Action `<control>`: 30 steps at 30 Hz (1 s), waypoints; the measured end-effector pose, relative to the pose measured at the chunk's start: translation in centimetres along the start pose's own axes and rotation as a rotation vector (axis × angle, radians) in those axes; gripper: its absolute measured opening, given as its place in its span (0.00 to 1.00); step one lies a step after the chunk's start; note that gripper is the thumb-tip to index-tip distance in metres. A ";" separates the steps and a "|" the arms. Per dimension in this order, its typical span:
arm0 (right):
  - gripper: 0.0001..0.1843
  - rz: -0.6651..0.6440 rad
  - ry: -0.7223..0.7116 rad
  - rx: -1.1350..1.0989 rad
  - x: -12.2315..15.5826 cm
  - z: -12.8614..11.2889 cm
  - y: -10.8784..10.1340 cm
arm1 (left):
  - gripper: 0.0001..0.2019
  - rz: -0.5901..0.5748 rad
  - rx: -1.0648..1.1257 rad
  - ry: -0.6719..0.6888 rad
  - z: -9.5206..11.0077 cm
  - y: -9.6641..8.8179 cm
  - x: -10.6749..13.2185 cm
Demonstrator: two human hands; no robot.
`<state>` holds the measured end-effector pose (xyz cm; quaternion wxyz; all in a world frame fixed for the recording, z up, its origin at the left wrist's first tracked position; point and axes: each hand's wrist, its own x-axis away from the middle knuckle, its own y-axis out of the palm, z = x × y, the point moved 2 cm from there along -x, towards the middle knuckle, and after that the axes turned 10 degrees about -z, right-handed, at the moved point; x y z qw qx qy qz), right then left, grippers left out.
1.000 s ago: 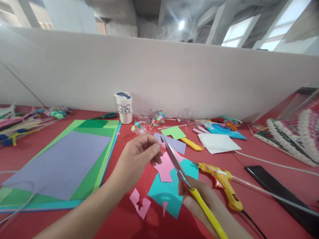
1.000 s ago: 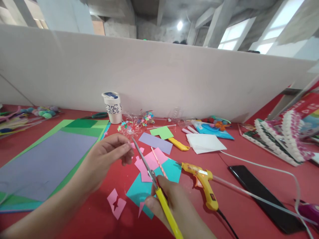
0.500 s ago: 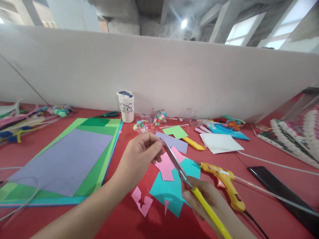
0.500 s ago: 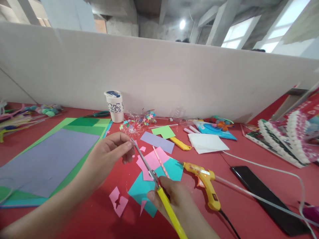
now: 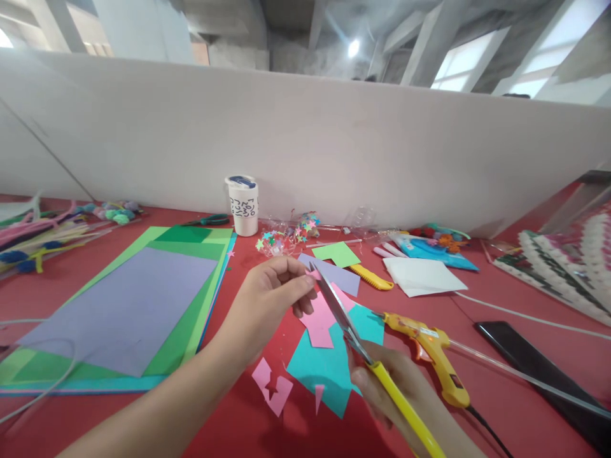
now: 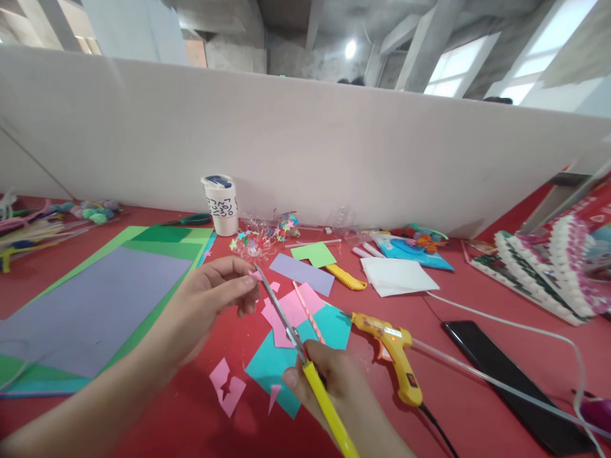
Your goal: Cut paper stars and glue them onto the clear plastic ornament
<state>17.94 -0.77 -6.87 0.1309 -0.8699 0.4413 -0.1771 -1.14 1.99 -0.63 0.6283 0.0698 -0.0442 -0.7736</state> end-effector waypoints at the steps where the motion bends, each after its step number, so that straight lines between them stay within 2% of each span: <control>1: 0.27 0.001 -0.009 -0.001 0.1 0.0 0.0 | 0.04 -0.008 0.020 -0.007 0.0 0.0 0.0; 5: 0.26 0.017 -0.042 0.008 0.2 0.0 0.0 | 0.06 -0.054 0.100 -0.016 -0.2 0.1 -0.1; 8: 0.28 0.010 -0.024 0.003 0.2 0.1 0.1 | 0.06 -0.048 0.123 0.004 -0.3 0.1 0.0; 16: 0.25 0.007 -0.077 -0.032 0.4 -0.7 0.4 | 0.05 0.028 0.005 0.077 0.0 0.3 0.2; 21: 0.22 -0.054 -0.025 -0.027 0.2 -0.9 0.6 | 0.05 0.014 -0.017 0.084 0.1 0.3 0.2; 26: 0.27 -0.057 -0.080 -0.004 0.3 -1.2 0.1 | 0.05 0.007 -0.086 0.076 0.4 0.2 0.3; 30: 0.30 -0.003 -0.074 0.019 0.7 -1.6 0.2 | 0.06 0.043 -0.135 0.084 0.5 0.2 0.4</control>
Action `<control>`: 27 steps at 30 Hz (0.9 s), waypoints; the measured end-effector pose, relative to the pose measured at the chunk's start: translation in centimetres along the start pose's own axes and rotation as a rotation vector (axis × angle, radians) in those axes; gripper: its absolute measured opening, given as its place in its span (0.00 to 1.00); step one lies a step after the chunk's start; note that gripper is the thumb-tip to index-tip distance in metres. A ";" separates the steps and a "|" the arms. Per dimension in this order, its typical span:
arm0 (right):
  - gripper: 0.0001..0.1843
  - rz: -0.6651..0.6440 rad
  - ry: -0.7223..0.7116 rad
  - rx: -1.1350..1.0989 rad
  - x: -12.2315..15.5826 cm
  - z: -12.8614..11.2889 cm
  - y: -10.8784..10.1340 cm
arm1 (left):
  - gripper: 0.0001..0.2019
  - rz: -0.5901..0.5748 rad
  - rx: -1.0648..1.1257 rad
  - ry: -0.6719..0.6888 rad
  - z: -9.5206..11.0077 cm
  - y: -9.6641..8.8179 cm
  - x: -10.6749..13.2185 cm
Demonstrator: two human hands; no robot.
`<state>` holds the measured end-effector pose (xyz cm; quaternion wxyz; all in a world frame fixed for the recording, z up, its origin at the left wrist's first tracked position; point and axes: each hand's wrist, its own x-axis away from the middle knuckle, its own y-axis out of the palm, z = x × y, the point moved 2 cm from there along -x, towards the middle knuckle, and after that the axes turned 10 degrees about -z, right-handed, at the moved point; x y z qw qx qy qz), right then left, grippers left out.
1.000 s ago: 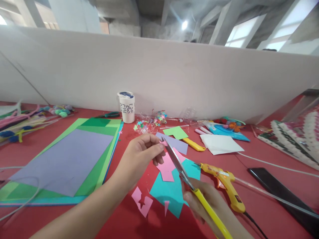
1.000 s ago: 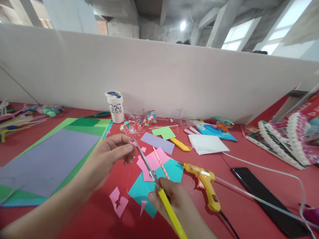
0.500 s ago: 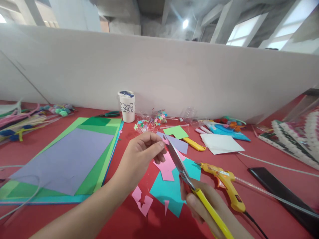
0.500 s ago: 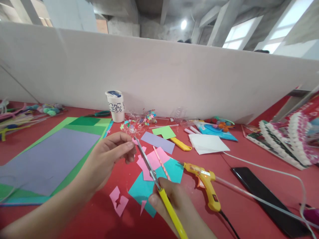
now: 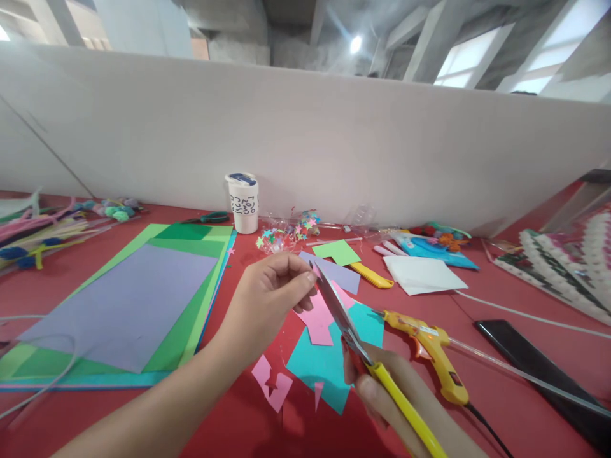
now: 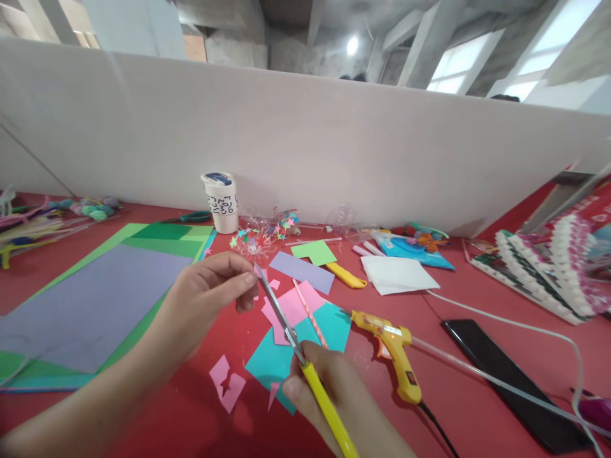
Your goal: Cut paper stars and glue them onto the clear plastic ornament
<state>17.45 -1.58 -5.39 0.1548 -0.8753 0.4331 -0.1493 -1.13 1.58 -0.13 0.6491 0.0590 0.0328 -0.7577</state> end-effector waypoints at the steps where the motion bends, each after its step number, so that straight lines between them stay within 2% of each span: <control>1: 0.29 0.009 0.005 0.000 0.1 -0.1 0.1 | 0.06 0.002 -0.008 -0.001 0.0 0.0 0.0; 13: 0.21 0.034 -0.003 0.023 0.2 -0.3 0.2 | 0.06 -0.011 0.008 -0.014 0.0 0.1 -0.1; 22: 0.29 0.024 0.002 0.018 0.1 -0.1 0.1 | 0.06 -0.011 0.019 -0.017 -0.1 0.1 -0.1; 27: 0.28 0.000 -0.024 0.025 0.0 0.2 -0.3 | 0.06 -0.022 0.041 -0.011 -0.1 0.0 -0.1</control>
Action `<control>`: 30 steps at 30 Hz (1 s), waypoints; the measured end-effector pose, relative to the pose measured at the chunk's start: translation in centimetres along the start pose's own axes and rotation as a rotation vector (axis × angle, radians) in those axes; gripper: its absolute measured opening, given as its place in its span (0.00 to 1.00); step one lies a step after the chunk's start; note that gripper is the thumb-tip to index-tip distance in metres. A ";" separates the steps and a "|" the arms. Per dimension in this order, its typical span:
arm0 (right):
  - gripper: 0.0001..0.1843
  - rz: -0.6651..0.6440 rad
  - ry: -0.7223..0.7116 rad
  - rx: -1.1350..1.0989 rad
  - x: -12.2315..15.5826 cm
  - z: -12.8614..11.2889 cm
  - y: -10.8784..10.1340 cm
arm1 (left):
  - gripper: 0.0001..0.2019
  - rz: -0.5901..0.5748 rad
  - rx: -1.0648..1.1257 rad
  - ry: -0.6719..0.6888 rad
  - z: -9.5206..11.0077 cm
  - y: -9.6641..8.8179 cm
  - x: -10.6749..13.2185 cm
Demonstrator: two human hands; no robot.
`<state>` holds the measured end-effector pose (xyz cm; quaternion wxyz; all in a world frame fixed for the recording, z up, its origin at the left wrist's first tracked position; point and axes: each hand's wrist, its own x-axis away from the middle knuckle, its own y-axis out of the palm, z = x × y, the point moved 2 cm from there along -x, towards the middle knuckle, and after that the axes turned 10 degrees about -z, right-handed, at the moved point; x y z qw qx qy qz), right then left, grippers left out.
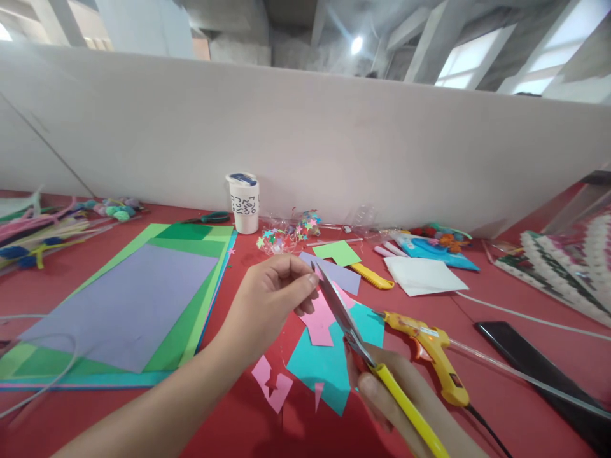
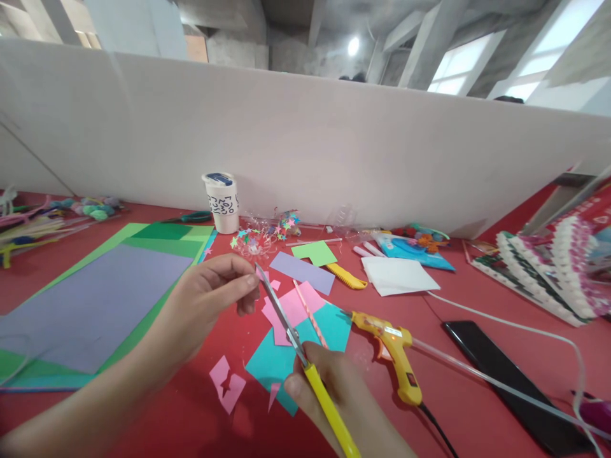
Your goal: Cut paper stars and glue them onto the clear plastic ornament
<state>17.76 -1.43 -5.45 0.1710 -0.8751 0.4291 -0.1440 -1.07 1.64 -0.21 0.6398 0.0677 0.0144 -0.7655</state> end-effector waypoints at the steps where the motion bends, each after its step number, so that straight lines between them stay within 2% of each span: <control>1: 0.28 -0.010 -0.001 -0.004 0.0 0.1 0.0 | 0.06 -0.004 0.002 -0.001 0.0 0.0 0.0; 8: 0.25 0.034 0.012 0.018 0.0 0.2 0.1 | 0.05 -0.013 0.016 -0.009 -0.3 0.0 -0.2; 14: 0.21 0.001 0.008 0.017 0.1 0.4 0.0 | 0.05 -0.013 0.006 -0.012 -0.2 0.0 -0.1; 23: 0.23 0.008 0.023 0.059 0.3 -0.1 0.0 | 0.05 -0.020 -0.013 -0.018 -0.4 -0.1 -0.1; 30: 0.22 -0.016 0.029 0.033 0.0 0.9 0.0 | 0.05 -0.007 -0.015 -0.012 -0.4 -0.1 -0.1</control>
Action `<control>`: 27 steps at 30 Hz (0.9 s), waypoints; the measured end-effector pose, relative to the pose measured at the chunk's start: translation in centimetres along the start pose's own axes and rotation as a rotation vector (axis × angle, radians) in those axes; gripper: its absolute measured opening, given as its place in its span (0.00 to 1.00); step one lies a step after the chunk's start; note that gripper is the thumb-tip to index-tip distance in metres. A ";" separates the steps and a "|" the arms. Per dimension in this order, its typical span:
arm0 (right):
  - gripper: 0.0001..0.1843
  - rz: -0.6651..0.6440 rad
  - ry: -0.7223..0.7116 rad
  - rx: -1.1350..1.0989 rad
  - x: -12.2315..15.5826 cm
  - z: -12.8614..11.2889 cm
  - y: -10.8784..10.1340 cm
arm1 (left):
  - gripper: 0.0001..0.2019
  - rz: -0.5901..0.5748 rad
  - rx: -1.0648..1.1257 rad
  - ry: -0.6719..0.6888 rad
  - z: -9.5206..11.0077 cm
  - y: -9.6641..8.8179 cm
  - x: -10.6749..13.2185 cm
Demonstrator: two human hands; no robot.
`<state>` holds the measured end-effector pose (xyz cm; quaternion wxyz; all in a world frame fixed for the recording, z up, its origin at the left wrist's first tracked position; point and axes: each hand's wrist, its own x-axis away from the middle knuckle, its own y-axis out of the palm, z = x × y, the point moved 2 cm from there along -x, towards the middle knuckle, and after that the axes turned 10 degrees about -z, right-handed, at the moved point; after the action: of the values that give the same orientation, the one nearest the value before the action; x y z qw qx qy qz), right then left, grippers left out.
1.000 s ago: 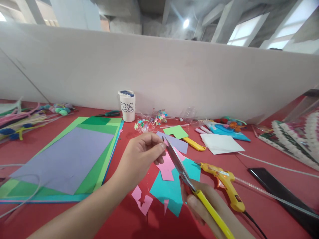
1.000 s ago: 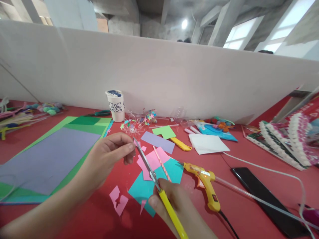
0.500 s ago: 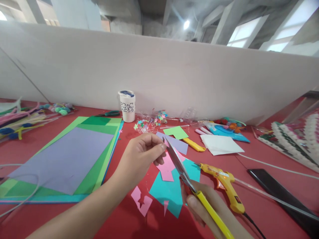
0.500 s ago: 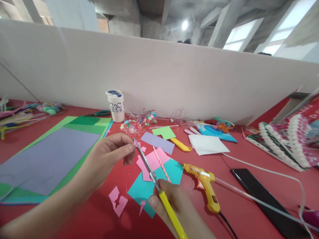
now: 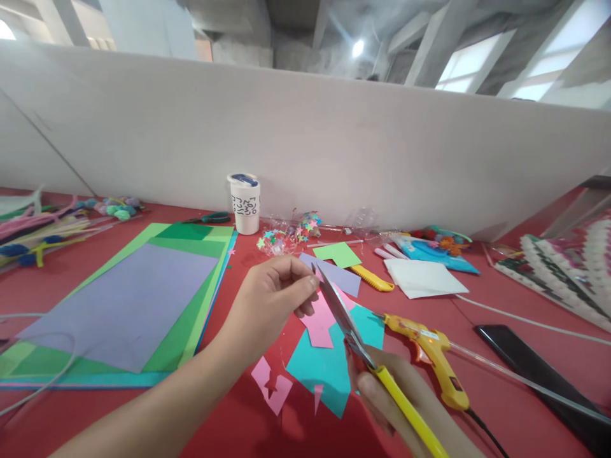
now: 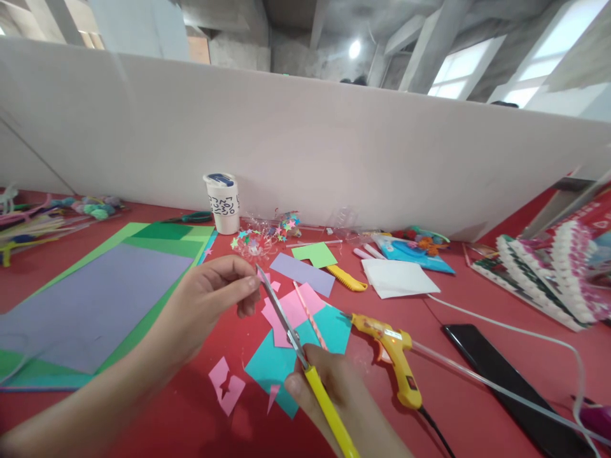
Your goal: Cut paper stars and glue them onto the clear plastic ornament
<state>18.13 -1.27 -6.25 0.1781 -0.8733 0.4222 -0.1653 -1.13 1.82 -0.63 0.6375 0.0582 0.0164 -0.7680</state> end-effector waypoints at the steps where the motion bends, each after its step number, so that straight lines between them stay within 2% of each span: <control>1: 0.21 -0.004 -0.006 -0.002 -0.1 0.1 0.0 | 0.05 -0.001 0.002 0.001 0.0 0.0 0.0; 15: 0.24 -0.022 -0.024 -0.047 0.2 0.4 0.0 | 0.05 -0.008 0.015 0.003 0.0 -0.1 0.0; 20: 0.14 -0.041 0.010 0.011 0.5 1.0 -0.7 | 0.06 -0.008 0.023 -0.011 0.1 -0.1 0.0; 27: 0.15 -0.020 0.025 0.023 0.3 1.6 -0.7 | 0.06 -0.009 0.025 -0.009 0.0 -0.1 0.2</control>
<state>19.46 -0.88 -7.27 0.1811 -0.8733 0.4136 -0.1831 -1.24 1.68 -0.62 0.6334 0.0627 0.0045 -0.7713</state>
